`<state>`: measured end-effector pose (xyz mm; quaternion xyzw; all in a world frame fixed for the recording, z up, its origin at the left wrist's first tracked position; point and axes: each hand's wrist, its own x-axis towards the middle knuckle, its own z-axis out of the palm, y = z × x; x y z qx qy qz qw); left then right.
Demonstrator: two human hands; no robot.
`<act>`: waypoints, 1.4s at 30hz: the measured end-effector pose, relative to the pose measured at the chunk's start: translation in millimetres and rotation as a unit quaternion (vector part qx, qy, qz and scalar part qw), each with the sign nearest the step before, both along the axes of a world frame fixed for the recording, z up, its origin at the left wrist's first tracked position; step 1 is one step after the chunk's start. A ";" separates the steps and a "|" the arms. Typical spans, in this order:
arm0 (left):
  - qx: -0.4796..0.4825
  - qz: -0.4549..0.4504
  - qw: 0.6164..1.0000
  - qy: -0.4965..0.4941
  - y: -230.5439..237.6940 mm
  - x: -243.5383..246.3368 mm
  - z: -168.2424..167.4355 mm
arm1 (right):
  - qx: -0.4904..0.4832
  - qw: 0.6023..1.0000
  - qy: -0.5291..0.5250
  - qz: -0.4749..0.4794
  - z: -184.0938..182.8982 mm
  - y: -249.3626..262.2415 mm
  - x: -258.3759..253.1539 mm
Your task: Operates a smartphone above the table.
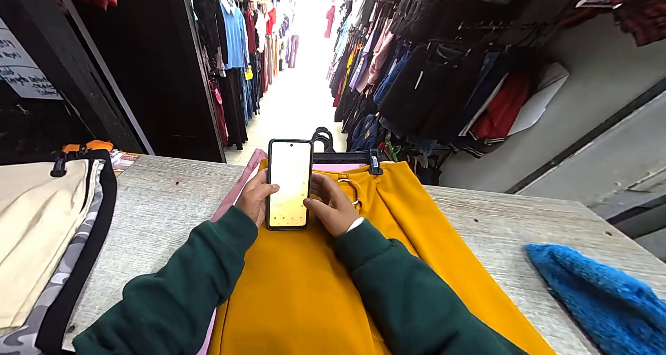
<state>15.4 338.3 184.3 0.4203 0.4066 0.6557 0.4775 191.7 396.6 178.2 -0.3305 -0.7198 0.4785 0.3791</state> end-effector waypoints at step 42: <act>0.023 -0.022 0.999 -0.035 2.5 -2.2 -3.2 | 0.334 0.940 0.045 -0.052 -8.1 6.4 -0.6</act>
